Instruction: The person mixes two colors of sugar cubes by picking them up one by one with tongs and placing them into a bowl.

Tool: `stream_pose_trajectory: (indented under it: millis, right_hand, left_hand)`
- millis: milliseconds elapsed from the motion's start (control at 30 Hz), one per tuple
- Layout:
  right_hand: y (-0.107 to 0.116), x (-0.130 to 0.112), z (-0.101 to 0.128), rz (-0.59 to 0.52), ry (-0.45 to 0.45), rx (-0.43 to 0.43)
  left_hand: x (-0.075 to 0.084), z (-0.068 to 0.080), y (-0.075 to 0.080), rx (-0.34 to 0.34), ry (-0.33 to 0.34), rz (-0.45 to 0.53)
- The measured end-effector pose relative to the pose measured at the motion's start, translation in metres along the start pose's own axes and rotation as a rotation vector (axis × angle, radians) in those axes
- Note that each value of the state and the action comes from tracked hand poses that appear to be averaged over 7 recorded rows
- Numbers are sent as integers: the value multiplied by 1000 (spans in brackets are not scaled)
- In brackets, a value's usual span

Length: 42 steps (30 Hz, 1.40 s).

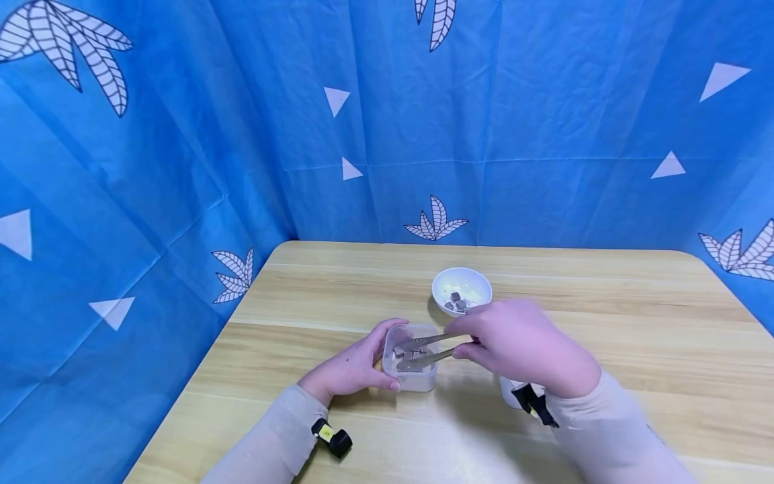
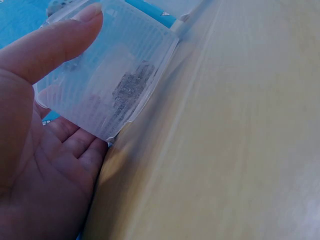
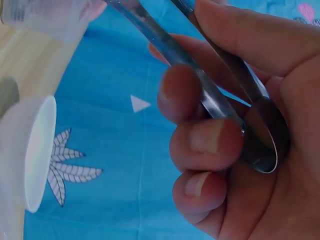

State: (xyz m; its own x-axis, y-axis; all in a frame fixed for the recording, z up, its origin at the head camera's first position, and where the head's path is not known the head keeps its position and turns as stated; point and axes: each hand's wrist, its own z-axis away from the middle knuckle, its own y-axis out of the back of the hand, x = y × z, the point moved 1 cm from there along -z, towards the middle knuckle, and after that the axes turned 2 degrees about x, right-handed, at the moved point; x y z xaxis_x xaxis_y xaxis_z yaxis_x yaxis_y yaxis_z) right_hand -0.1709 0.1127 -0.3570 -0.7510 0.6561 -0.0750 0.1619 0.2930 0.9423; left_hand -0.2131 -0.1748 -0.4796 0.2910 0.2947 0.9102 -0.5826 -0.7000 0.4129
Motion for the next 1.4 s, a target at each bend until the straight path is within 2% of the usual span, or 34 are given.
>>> stream_pose_trajectory:
  millis: [267,633,1067,1400]
  right_hand:
    - [-16,-18,-12,75,6,-47]
    - [-29,-23,-18,108,36,16]
    - [-14,-6,-10,-23,24,55]
    - [1,9,-6,-52,-4,114]
  left_hand:
    - [-1,1,1,4,-6,-9]
    - [-2,0,2,-5,-23,-26]
    - [-1,-1,1,-15,-37,2]
    - [-3,-1,2,-15,-52,32]
